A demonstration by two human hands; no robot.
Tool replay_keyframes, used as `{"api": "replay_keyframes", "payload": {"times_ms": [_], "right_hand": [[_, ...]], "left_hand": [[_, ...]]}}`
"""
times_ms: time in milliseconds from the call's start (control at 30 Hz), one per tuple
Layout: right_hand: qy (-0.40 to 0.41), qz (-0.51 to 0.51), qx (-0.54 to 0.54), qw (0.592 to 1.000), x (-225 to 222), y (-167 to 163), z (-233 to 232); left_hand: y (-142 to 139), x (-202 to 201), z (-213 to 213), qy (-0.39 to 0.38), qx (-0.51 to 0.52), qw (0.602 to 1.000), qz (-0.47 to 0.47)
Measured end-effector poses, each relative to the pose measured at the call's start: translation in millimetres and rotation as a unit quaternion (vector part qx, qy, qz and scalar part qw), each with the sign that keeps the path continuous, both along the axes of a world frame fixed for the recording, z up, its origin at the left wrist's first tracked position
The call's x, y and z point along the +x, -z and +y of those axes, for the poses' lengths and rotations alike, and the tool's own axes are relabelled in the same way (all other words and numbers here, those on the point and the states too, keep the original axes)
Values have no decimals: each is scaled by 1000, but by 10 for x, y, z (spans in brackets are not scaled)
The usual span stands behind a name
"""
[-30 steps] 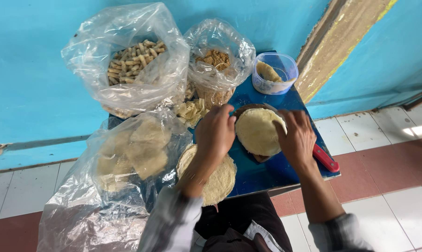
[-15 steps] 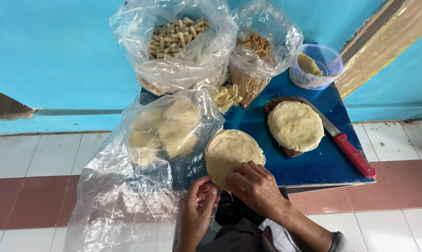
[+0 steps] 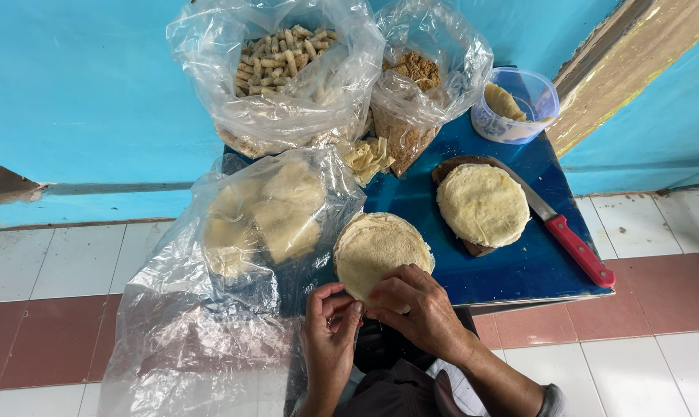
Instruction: The person sits at a small blue table and uses a knife to cut a round flat cake into wedges on a wooden board. They peel the thin outer layer off the wedges by hand, stack the peeled pieces, and place them into a plastic bag.
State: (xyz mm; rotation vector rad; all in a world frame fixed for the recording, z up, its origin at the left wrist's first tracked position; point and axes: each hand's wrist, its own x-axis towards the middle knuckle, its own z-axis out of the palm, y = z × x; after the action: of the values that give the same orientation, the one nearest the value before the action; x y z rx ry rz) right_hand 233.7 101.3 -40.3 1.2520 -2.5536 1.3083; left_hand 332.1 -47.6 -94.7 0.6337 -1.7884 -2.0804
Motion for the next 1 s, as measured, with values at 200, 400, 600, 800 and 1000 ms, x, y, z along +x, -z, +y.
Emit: {"api": "replay_keyframes", "payload": {"times_ms": [200,400,600,800,1000], "right_hand": [[1,22,24,999,-41,-58,-32],[-14,22,8,1000,-81,-61,-18],[-12,-123,12,992,-156,11,-9],[-17,-220,27,975,-268,78,11],[-20,-254,8,967,-246,129,-1]], "left_hand": [[-32,-29,-5,10,-50,999,9],[-80,-33,0,8,-54,998,10],[-84,-23,-11,15,-52,998,11],[-76,-18,-23,22,-37,999,28],[-85,-46,0,34,-51,998,-2]]}}
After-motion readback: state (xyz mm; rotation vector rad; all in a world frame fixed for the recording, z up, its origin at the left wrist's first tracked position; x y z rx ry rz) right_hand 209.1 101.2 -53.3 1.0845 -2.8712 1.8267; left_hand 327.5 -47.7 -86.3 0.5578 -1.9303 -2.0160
